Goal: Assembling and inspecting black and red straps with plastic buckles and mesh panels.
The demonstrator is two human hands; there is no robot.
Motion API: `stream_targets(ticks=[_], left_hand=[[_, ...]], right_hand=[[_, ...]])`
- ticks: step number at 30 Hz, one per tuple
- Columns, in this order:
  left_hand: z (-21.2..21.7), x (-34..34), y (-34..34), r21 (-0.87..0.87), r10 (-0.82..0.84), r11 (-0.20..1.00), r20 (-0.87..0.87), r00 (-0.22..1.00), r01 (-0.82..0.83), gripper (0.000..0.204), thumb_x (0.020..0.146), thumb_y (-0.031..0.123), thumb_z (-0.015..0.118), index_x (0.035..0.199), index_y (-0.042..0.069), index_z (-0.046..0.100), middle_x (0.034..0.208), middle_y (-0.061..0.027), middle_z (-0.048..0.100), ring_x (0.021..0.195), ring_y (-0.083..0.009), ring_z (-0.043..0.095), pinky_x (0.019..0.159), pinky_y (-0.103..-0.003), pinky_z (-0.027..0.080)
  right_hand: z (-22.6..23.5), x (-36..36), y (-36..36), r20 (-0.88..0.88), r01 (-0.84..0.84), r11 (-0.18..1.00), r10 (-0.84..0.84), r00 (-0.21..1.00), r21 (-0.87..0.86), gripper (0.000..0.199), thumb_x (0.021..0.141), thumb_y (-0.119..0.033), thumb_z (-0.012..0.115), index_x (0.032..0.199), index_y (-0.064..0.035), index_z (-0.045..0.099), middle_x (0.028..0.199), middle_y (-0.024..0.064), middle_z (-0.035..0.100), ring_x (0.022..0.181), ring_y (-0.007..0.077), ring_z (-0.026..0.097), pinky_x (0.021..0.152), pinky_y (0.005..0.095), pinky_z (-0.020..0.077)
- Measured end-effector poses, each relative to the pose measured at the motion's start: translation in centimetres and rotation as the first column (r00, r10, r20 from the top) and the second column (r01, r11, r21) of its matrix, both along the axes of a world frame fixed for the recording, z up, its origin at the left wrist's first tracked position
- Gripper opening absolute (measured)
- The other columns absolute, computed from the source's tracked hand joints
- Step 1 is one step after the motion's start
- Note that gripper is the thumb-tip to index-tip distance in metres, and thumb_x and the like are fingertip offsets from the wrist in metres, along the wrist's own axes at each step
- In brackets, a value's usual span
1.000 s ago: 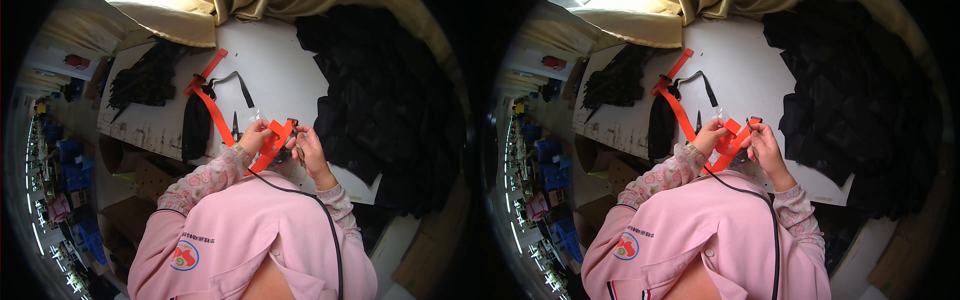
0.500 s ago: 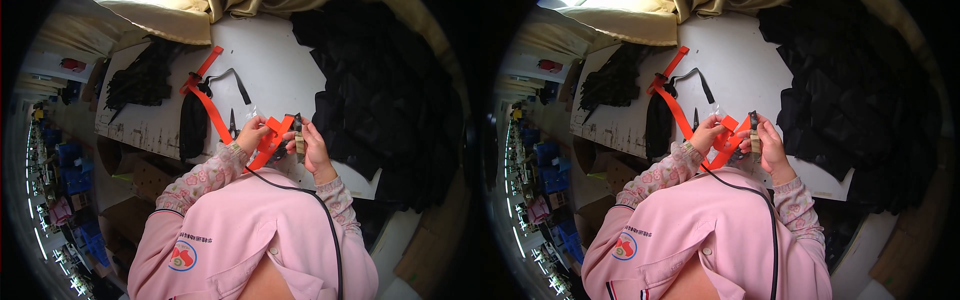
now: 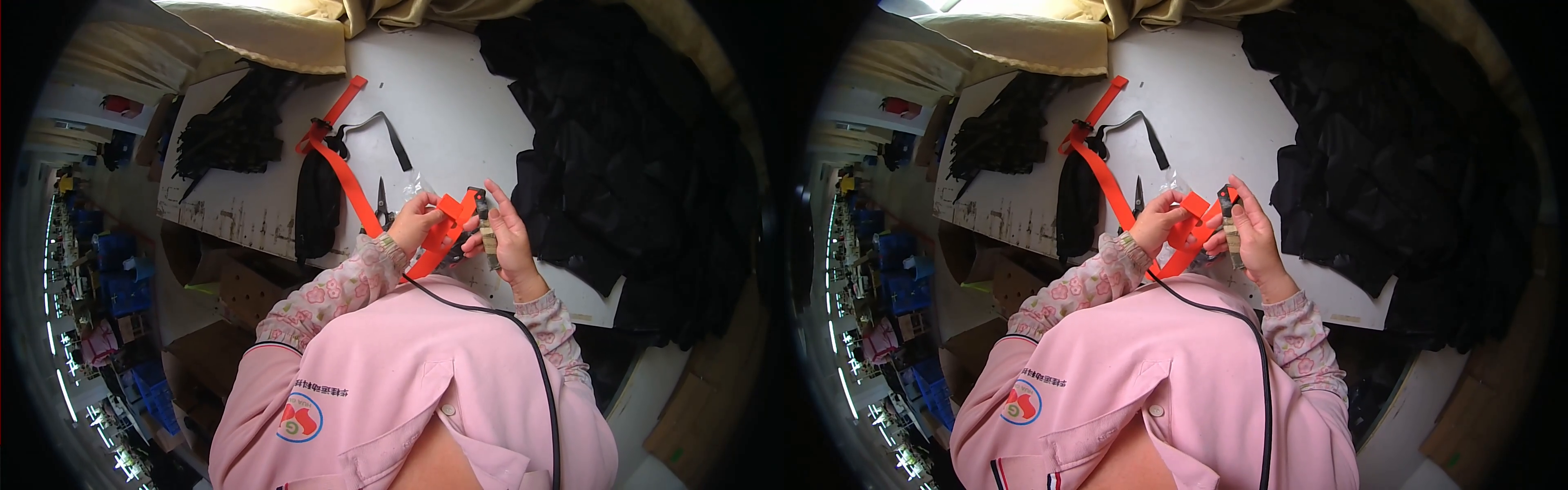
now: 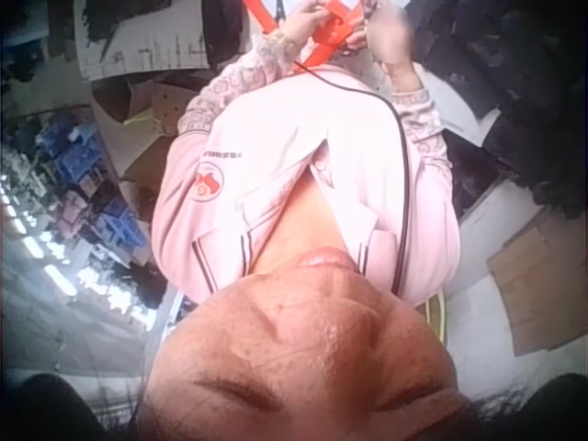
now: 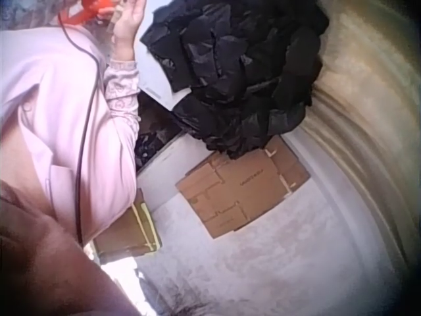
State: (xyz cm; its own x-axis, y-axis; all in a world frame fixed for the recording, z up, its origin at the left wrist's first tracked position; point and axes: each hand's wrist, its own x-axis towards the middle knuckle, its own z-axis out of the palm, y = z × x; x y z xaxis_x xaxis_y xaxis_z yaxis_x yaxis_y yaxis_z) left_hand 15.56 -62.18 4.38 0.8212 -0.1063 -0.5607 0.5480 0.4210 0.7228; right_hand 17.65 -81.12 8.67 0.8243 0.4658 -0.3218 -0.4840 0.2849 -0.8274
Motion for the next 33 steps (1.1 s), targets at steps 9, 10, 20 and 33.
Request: stream_targets(ticks=[9,10,20,33], left_hand=[[0.1,-0.2,-0.2,-0.001,0.005,1.0,0.002,1.0,-0.005,0.016,0.089,0.009,0.053,0.102,0.002,0.046,0.088,-0.0119,0.062,0.072,-0.0219,0.063,0.055,-0.031,0.055],[0.1,-0.2,-0.2,0.005,0.002,1.0,0.005,1.0,-0.002,0.015,0.089,0.009,0.053,0.101,0.002,0.046,0.088,-0.0118,0.062,0.073,-0.0217,0.063,0.056,-0.031,0.056],[0.2,-0.3,0.0,0.018,-0.048,0.999,-0.022,0.999,0.049,0.017,0.091,0.011,0.054,0.105,0.003,0.048,0.091,-0.0123,0.062,0.077,-0.0215,0.064,0.057,-0.032,0.055],[0.3,-0.9,-0.1,0.138,-0.091,0.988,0.126,0.988,0.074,0.024,0.08,-0.003,0.046,0.103,0.002,0.055,0.085,-0.0094,0.06,0.076,-0.0163,0.059,0.066,-0.027,0.052]], right_hand=[[-0.7,0.2,-0.1,-0.011,-0.022,1.0,0.022,1.0,-0.016,0.037,0.1,-0.025,0.033,0.134,-0.01,0.033,0.085,0.0111,0.059,0.061,0.0174,0.064,0.055,0.028,0.0552],[-0.8,0.2,-0.1,-0.014,-0.022,1.0,0.021,1.0,-0.016,0.037,0.1,-0.025,0.033,0.134,-0.01,0.033,0.085,0.0111,0.059,0.061,0.0174,0.064,0.055,0.028,0.0552],[-1.8,0.4,-0.2,-0.052,0.038,0.999,-0.037,0.998,0.004,0.028,0.1,-0.025,0.035,0.122,-0.008,0.036,0.083,0.0119,0.059,0.061,0.0194,0.064,0.055,0.0296,0.0557],[-1.9,0.4,0.2,-0.046,0.146,0.977,-0.14,0.989,0.155,0.033,0.093,-0.002,0.043,0.125,-0.0067,0.035,0.095,0.0116,0.056,0.084,0.0211,0.064,0.077,0.036,0.0554]])
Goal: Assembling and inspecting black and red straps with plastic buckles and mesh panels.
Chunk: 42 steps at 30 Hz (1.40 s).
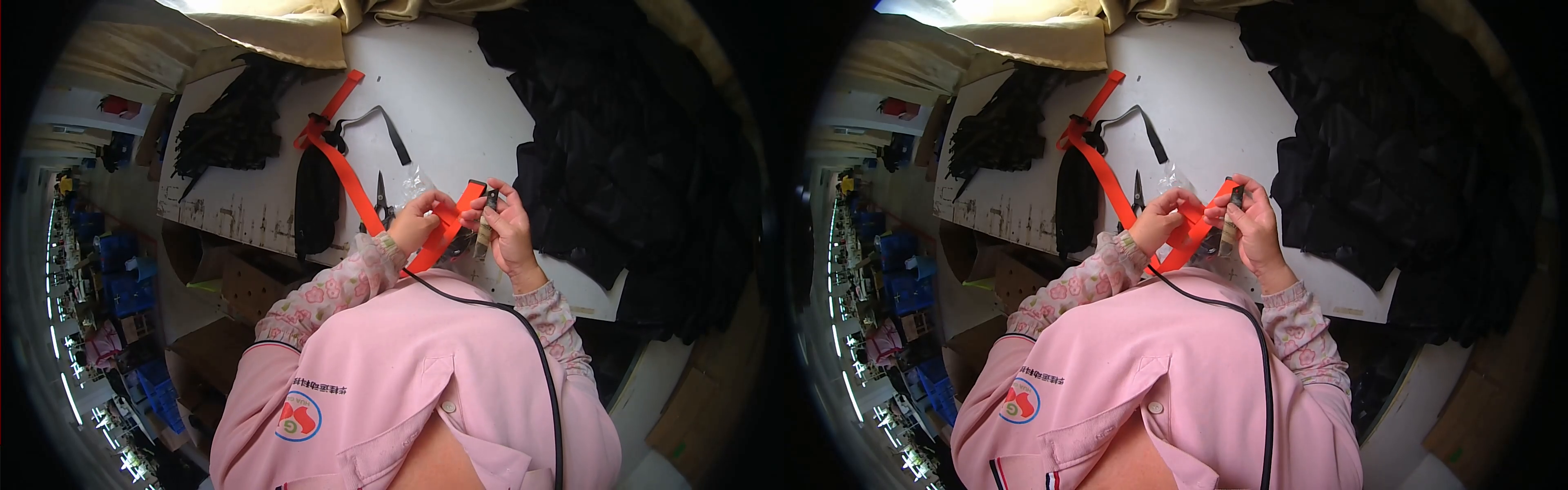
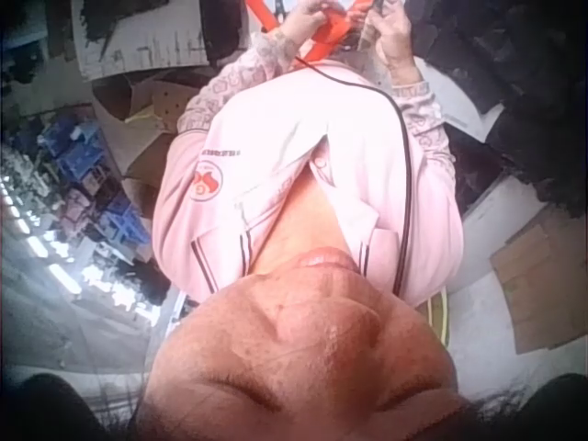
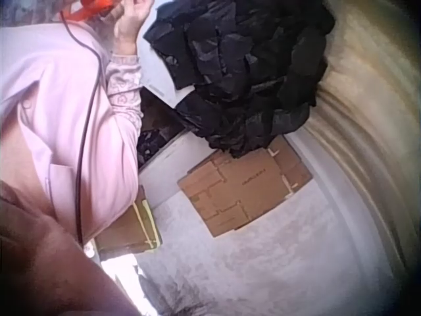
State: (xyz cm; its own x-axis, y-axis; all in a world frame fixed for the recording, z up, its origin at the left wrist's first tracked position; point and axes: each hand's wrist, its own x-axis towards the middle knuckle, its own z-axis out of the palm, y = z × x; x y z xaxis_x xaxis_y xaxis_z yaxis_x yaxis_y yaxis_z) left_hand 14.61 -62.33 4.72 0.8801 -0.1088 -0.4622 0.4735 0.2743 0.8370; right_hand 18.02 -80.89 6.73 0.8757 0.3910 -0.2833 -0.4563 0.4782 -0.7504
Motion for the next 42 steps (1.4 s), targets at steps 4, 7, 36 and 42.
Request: stream_targets(ticks=[4,7,36,42], left_hand=[[1.6,0.3,0.0,-0.111,-0.318,0.944,-0.06,0.946,0.311,0.014,0.083,0.008,0.056,0.093,0.002,0.063,0.088,-0.0055,0.061,0.08,-0.0102,0.056,0.075,-0.022,0.045],[0.7,-0.2,-1.1,0.0,-0.319,0.948,0.032,0.947,0.32,0.027,0.084,0.025,0.065,0.096,0.0,0.063,0.085,-0.0048,0.061,0.077,-0.0101,0.056,0.071,-0.023,0.046],[2.8,1.6,2.1,-0.315,0.04,0.948,-0.04,0.998,-0.051,0.048,0.087,0.003,0.047,0.134,0.004,0.038,0.11,-0.0152,0.058,0.098,-0.0237,0.06,0.083,-0.036,0.05],[3.8,1.1,1.5,-0.314,0.065,0.948,0.025,0.998,-0.054,0.056,0.082,-0.004,0.05,0.136,0.003,0.034,0.108,-0.0147,0.06,0.095,-0.0216,0.061,0.084,-0.033,0.05]], right_hand=[[-0.2,0.4,0.3,0.038,0.035,0.999,-0.033,0.999,-0.039,0.028,0.095,-0.005,0.043,0.122,-0.0061,0.038,0.094,0.0112,0.057,0.083,0.0216,0.064,0.077,0.0352,0.0553],[0.0,0.3,1.2,0.01,0.043,0.999,-0.043,0.999,-0.016,0.024,0.096,-0.008,0.043,0.12,-0.0059,0.039,0.094,0.0112,0.058,0.084,0.0221,0.064,0.078,0.0343,0.055],[0.8,1.5,-3.3,-0.144,-0.059,0.967,0.097,0.985,0.246,0.045,0.087,-0.008,0.048,0.131,-0.0004,0.04,0.087,0.0084,0.06,0.073,0.0151,0.062,0.078,0.0361,0.0549],[1.7,0.1,-2.9,-0.063,-0.274,0.94,0.291,0.955,0.202,0.042,0.081,-0.002,0.049,0.123,-0.0005,0.045,0.089,0.0098,0.057,0.076,0.0183,0.06,0.081,0.0351,0.0503]])
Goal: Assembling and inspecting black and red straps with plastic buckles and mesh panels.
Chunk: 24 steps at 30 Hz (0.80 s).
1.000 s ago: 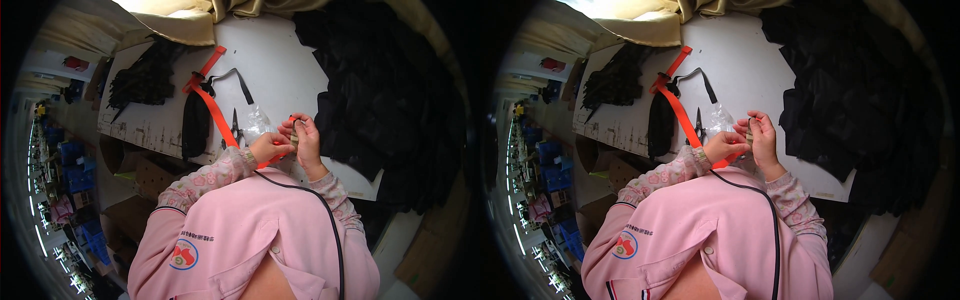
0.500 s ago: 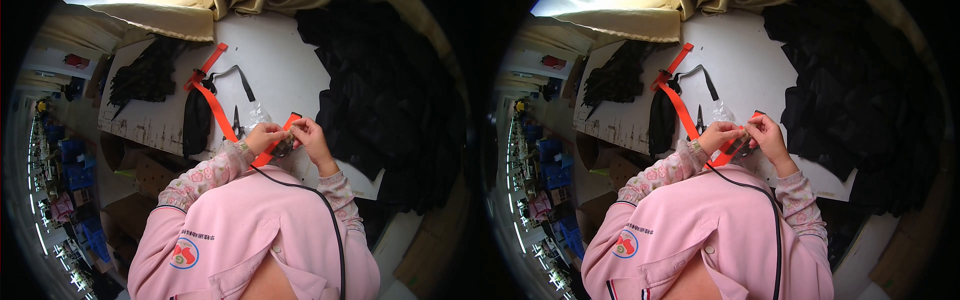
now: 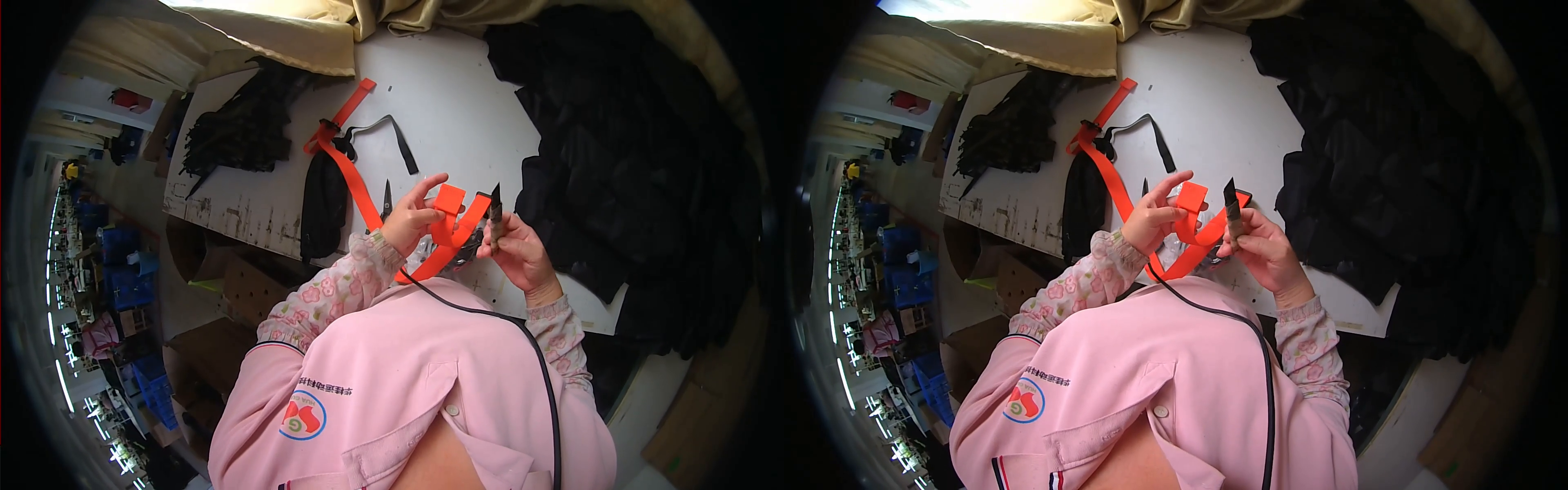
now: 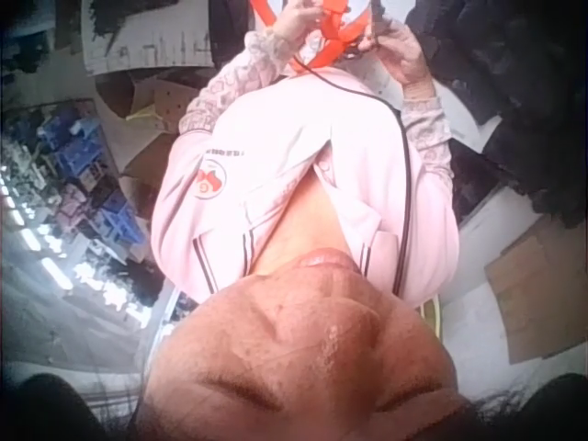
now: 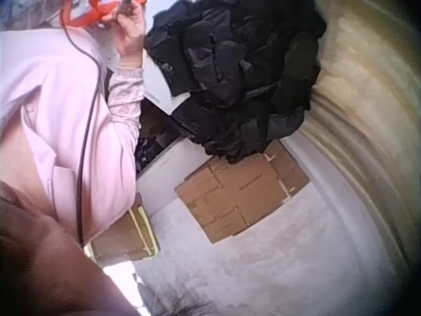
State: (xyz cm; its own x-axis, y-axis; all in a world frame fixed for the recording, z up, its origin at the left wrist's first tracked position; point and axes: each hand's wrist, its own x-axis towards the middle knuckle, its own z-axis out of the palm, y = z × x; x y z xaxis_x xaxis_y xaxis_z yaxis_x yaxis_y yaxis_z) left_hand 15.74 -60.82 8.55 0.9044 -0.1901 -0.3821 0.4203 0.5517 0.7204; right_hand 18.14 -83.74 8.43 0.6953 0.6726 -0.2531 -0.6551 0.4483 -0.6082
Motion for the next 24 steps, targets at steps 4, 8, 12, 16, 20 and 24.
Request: stream_targets(ticks=[4,8,12,16,20,24], left_hand=[[-1.0,-0.3,-0.5,-0.061,0.002,0.998,0.076,0.997,0.003,0.047,0.085,0.0,0.052,0.131,0.001,0.04,0.106,-0.0118,0.06,0.096,-0.0187,0.061,0.084,-0.03,0.049],[-1.7,-0.5,-0.7,0.141,-0.006,0.99,0.081,0.997,-0.005,0.026,0.09,0.008,0.054,0.114,0.0,0.054,0.102,-0.0084,0.062,0.091,-0.0142,0.06,0.083,-0.028,0.048],[-1.1,-0.6,-1.3,0.225,0.046,0.971,0.149,0.988,-0.079,0.011,0.087,0.007,0.057,0.094,-0.001,0.059,0.085,-0.0041,0.063,0.077,-0.0083,0.059,0.071,-0.023,0.048],[-1.2,-0.5,-1.5,0.372,0.092,0.911,0.235,0.968,-0.177,0.008,0.085,0.006,0.059,0.087,-0.001,0.056,0.077,-0.0033,0.061,0.069,-0.007,0.057,0.062,-0.022,0.047],[0.0,-0.7,-2.3,0.418,0.045,0.898,0.221,0.974,-0.136,0.009,0.087,0.008,0.059,0.086,0.0,0.055,0.074,-0.002,0.059,0.059,-0.0051,0.053,0.049,-0.02,0.045],[1.8,-0.8,-2.4,0.418,-0.004,0.906,0.183,0.983,-0.075,0.014,0.086,0.011,0.063,0.087,0.0,0.056,0.075,-0.0019,0.059,0.063,-0.0049,0.053,0.053,-0.02,0.045]], right_hand=[[1.8,-0.4,1.0,0.125,-0.094,0.992,0.104,0.987,-0.084,0.046,0.078,-0.001,0.048,0.124,-0.0016,0.039,0.093,0.0124,0.057,0.076,0.0189,0.06,0.073,0.0306,0.0491],[2.5,-0.8,1.5,0.238,-0.058,0.989,0.089,0.967,-0.134,0.052,0.081,-0.002,0.047,0.13,-0.0037,0.033,0.088,0.01,0.055,0.074,0.018,0.059,0.071,0.029,0.0487],[1.6,-0.7,1.2,0.352,0.015,0.964,0.082,0.932,-0.266,0.036,0.09,-0.022,0.054,0.119,-0.0045,0.04,0.077,0.0032,0.051,0.067,0.0114,0.053,0.065,0.0236,0.046],[2.9,-2.1,3.0,0.68,0.337,0.812,0.097,0.727,-0.476,0.036,0.084,-0.024,0.068,0.104,-0.0056,0.045,0.075,0.0009,0.057,0.064,0.0073,0.055,0.059,0.0212,0.0461],[2.1,-1.8,4.2,0.851,0.631,0.593,0.203,0.485,-0.501,0.032,0.079,-0.019,0.072,0.099,-0.0065,0.052,0.07,0.0058,0.063,0.06,0.0136,0.063,0.053,0.0258,0.0481],[0.9,-0.8,3.9,0.865,0.675,0.583,0.101,0.492,-0.452,0.016,0.084,-0.015,0.067,0.09,-0.0044,0.057,0.064,-0.0001,0.055,0.052,0.008,0.052,0.048,0.023,0.043]])
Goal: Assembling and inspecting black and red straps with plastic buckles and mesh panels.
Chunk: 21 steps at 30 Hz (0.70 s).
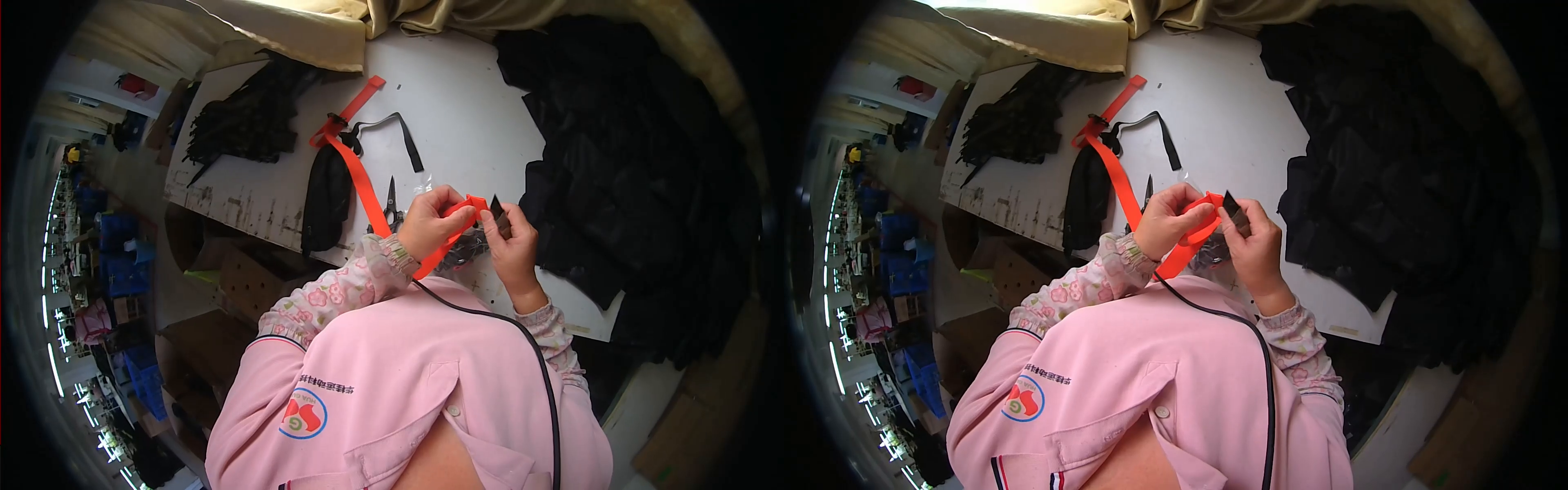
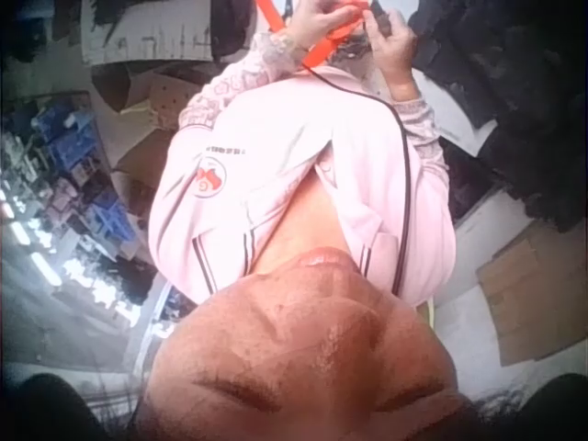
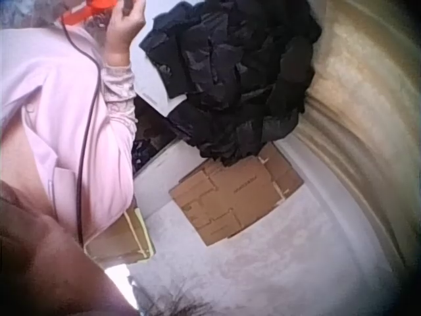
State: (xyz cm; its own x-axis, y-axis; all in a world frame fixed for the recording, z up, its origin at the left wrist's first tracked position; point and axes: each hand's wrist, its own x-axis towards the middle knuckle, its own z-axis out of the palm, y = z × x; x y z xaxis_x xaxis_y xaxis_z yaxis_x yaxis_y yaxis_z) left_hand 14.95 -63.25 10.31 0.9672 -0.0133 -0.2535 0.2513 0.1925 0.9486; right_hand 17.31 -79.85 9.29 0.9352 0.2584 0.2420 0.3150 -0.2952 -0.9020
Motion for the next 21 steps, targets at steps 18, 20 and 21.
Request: stream_targets(ticks=[18,20,21], left_hand=[[-1.2,1.0,-0.6,0.154,0.223,0.957,0.143,0.964,-0.244,0.014,0.083,0.011,0.063,0.082,-0.003,0.058,0.07,-0.0021,0.06,0.065,-0.006,0.053,0.057,-0.022,0.044],[-0.5,1.1,-0.9,0.12,0.223,0.963,0.137,0.965,-0.24,0.014,0.083,0.01,0.063,0.082,-0.003,0.058,0.071,-0.0026,0.061,0.065,-0.0059,0.054,0.057,-0.022,0.045],[-0.2,1.1,-1.0,0.085,0.224,0.968,0.131,0.966,-0.236,0.013,0.083,0.01,0.063,0.082,-0.003,0.058,0.071,-0.003,0.061,0.065,-0.0059,0.054,0.057,-0.022,0.045]], right_hand=[[2.3,-2.4,0.9,-0.258,-0.251,0.924,0.327,0.909,0.289,0.058,0.096,-0.038,0.044,0.137,-0.0034,0.023,0.091,0.0092,0.062,0.081,0.0097,0.057,0.075,0.0209,0.0413],[2.0,-2.4,1.2,-0.246,-0.24,0.915,0.327,0.912,0.325,0.057,0.096,-0.037,0.045,0.137,-0.0042,0.023,0.104,0.0134,0.061,0.089,0.0124,0.057,0.08,0.0242,0.0427],[1.9,-2.3,1.2,-0.247,-0.241,0.915,0.328,0.912,0.324,0.057,0.096,-0.037,0.045,0.137,-0.0042,0.023,0.104,0.0134,0.061,0.089,0.0124,0.057,0.08,0.0242,0.0427]])
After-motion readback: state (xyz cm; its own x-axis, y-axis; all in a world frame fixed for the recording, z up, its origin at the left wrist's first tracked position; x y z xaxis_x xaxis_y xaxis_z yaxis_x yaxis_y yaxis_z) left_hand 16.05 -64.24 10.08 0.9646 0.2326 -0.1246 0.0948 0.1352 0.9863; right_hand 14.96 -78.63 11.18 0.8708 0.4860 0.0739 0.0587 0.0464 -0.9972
